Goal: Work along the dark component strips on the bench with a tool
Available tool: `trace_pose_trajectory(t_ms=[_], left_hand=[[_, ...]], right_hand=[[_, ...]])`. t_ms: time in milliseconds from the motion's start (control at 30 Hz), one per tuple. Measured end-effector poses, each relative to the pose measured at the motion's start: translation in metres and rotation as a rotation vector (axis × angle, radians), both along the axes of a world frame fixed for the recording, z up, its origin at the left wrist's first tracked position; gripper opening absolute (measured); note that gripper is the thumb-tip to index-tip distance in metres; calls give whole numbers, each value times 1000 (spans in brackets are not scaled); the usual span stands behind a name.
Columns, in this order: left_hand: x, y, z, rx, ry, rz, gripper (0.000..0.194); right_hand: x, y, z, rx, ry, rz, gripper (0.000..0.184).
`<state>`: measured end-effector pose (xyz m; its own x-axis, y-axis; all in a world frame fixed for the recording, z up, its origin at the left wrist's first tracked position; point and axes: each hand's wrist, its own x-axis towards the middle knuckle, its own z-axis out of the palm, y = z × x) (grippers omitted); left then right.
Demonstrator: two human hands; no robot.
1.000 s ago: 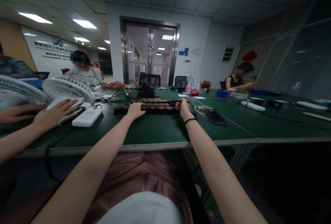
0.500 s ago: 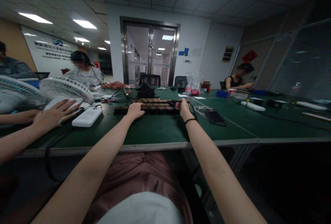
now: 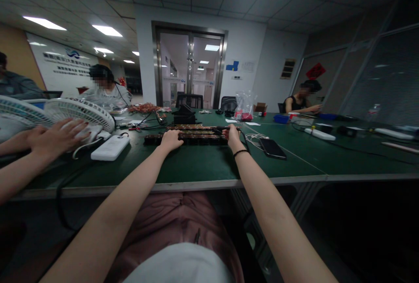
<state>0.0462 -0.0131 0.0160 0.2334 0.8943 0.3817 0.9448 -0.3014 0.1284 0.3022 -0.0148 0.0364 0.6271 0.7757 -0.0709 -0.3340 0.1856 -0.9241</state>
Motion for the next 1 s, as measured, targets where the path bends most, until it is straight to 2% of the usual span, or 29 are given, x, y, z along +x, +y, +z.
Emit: trace_pose_trajectory(t_ms=[667,1000], left_hand=[[1,-3,2,-38,36,15,50],[1,-6,5,-67,-20,13,44]], right_hand=[[-1,-1,1,-15,-5,-3,24],[0,-3,1,-12,-5,4,24]])
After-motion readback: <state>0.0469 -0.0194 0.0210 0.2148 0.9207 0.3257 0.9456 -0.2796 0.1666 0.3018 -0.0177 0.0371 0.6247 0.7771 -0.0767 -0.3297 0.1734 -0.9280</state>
